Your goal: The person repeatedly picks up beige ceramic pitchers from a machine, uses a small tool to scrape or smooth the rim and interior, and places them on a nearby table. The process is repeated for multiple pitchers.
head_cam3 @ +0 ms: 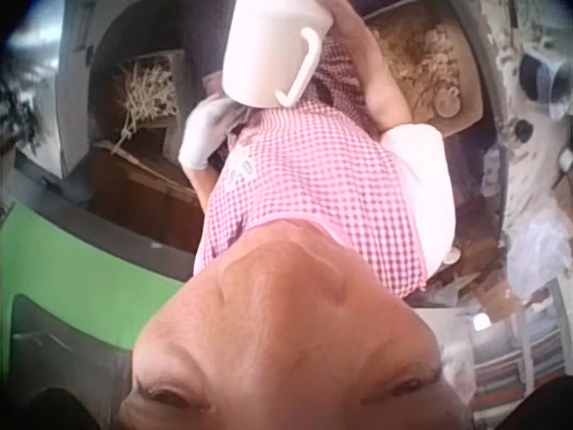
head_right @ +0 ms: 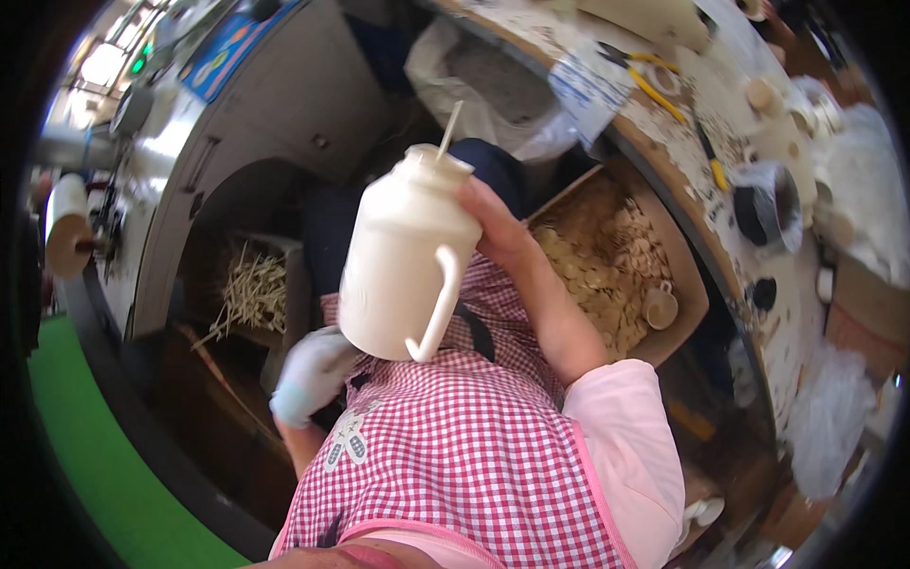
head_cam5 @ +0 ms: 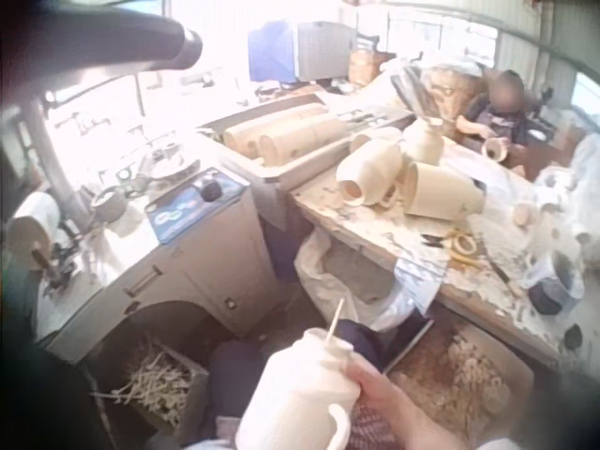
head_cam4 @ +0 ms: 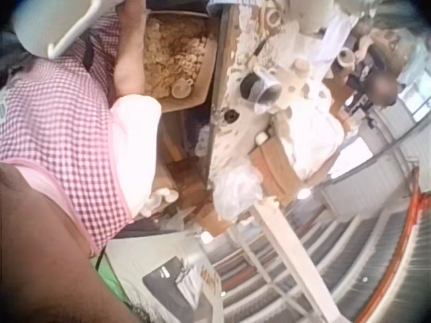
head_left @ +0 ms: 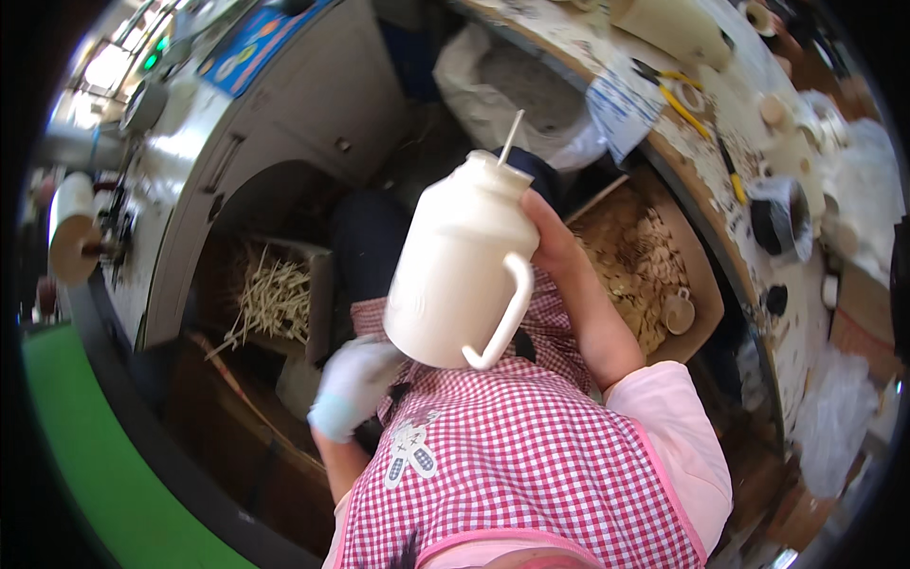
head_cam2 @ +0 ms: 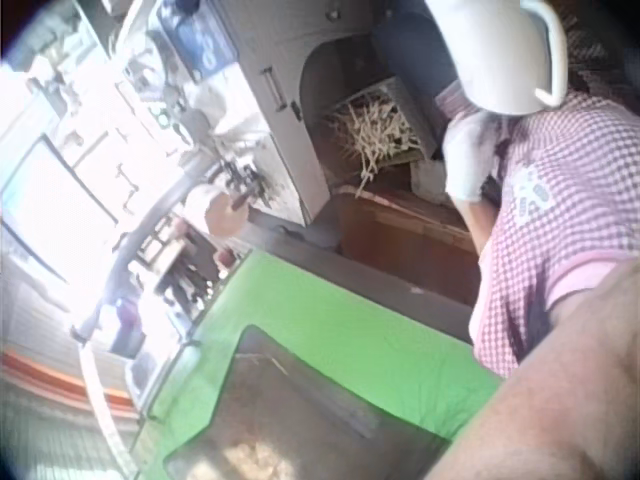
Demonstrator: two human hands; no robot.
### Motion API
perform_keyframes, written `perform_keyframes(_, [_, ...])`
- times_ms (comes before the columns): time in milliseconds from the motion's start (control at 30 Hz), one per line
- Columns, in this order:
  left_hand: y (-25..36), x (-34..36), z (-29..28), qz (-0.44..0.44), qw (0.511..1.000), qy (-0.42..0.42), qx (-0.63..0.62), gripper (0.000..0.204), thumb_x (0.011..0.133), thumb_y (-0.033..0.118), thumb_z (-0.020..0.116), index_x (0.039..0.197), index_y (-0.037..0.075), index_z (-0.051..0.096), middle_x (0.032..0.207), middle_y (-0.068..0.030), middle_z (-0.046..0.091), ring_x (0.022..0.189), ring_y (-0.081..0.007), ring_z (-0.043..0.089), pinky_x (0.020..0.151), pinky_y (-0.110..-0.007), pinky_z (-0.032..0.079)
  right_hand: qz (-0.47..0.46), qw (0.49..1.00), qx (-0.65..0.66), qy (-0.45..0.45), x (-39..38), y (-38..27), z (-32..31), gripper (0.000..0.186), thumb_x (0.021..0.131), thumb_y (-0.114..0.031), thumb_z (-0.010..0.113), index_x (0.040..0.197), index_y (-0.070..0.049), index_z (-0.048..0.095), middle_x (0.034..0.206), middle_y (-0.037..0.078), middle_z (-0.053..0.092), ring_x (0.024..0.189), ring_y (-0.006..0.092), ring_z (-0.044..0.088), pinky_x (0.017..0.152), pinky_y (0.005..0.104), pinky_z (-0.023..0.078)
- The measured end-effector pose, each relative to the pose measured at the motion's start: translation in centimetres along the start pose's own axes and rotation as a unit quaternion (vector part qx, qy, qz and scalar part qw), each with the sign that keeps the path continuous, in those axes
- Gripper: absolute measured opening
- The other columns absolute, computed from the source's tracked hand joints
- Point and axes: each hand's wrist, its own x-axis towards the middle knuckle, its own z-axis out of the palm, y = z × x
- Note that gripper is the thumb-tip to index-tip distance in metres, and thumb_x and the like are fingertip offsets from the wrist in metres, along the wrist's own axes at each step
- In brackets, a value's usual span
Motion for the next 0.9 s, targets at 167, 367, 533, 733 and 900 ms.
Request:
perform_keyframes(167, [1.0, 5.1, -1.4, 0.108, 0.945, 0.195, -0.241, 0.077, 0.091, 0.036, 0.08, 0.149, -0.005, 0.05, 0.15, -0.0195, 0.055, 0.143, -0.0283, 0.05, 0.118, -0.041, 0.039, 0.012, 0.935, -0.353, -0.027, -0.6, 0.5, 3.5, 0.088, 0.085, -0.044, 0.087, 0.151, -0.002, 0.047, 0.139, 0.014, 0.062, 0.128, 0.0235, 0.059, 0.11, 0.0365, 0.047])
perform_keyframes(367, [2.1, 8.7, 1.3, 0.003, 0.944, 0.099, -0.314, 0.033, 0.093, 0.005, 0.069, 0.125, -0.001, 0.063, 0.123, -0.0066, 0.066, 0.109, -0.0153, 0.061, 0.098, -0.031, 0.048, -0.151, 0.801, -0.574, 0.078, -3.4, -6.8, -2.0, 0.045, 0.096, -0.031, 0.075, 0.13, -0.002, 0.068, 0.119, 0.017, 0.072, 0.102, 0.0252, 0.073, 0.092, 0.0355, 0.058])
perform_keyframes(533, [0.7, 7.0, 0.7, -0.002, 0.921, 0.222, -0.32, 0.023, 0.091, 0.011, 0.071, 0.107, -0.004, 0.068, 0.121, -0.0134, 0.068, 0.107, -0.0189, 0.063, 0.097, -0.034, 0.049, -0.147, 0.202, -0.867, 0.431, -10.5, -23.3, -17.1, 0.033, 0.096, -0.022, 0.063, 0.122, -0.002, 0.065, 0.118, 0.024, 0.065, 0.107, 0.0422, 0.063, 0.096, 0.0498, 0.052])
perform_keyframes(733, [0.7, 2.0, -5.4, 0.157, 0.896, 0.387, -0.149, 0.035, 0.086, 0.024, 0.079, 0.106, -0.002, 0.067, 0.143, -0.0305, 0.058, 0.126, -0.0389, 0.062, 0.105, -0.049, 0.05, -0.079, 0.248, -0.886, 0.382, -14.2, -29.1, -23.8, 0.028, 0.091, -0.021, 0.056, 0.099, 0.003, 0.067, 0.098, 0.031, 0.068, 0.098, 0.0504, 0.064, 0.085, 0.0563, 0.051])
perform_keyframes(900, [0.2, -0.4, -9.0, 0.196, 0.927, 0.286, 0.145, 0.039, 0.073, 0.027, 0.09, 0.096, 0.003, 0.07, 0.132, -0.0305, 0.065, 0.122, -0.0459, 0.065, 0.102, -0.049, 0.052, -0.135, 0.893, -0.256, 0.345, -9.8, -23.5, -13.5, 0.021, 0.11, -0.024, 0.05, 0.12, -0.007, 0.059, 0.088, -0.001, 0.056, 0.07, 0.0086, 0.053, 0.052, 0.0202, 0.042])
